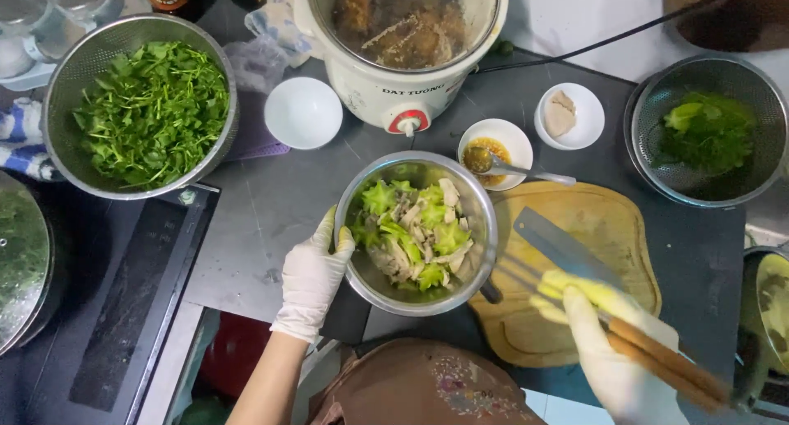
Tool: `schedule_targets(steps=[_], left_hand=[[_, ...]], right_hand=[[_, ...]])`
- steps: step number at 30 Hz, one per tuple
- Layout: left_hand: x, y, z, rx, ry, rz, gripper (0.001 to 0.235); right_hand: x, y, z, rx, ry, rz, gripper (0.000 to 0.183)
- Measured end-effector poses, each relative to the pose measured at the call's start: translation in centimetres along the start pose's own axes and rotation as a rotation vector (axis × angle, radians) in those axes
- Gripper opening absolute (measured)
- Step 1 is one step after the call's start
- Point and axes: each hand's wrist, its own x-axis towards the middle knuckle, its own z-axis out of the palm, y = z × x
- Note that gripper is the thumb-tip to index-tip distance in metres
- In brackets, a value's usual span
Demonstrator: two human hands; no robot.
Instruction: Chopping herbs on a wooden board and mixing them into a bowl of salad using chopsticks.
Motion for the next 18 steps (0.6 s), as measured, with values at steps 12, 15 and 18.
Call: schedule_targets(steps=[12,15,18], left_hand=[[0.0,0.7,-1.2,0.031,-0.086,-0.032,0.060],[-0.1,0.8,-1.1,0.021,-0.082,-0.050,0.060],[-0.2,0.9,-1.1,0.003,-0.083,-0.067,0.060]], right_hand=[[3.6,-1.8,3.9,-0.547,-0.393,-0.186,0.035],[3.0,-3.5,1.6,-0.440,-0.308,0.375,0.056],[3.1,-3.5,2.0,-0.503,-0.081,0.036,0.039]])
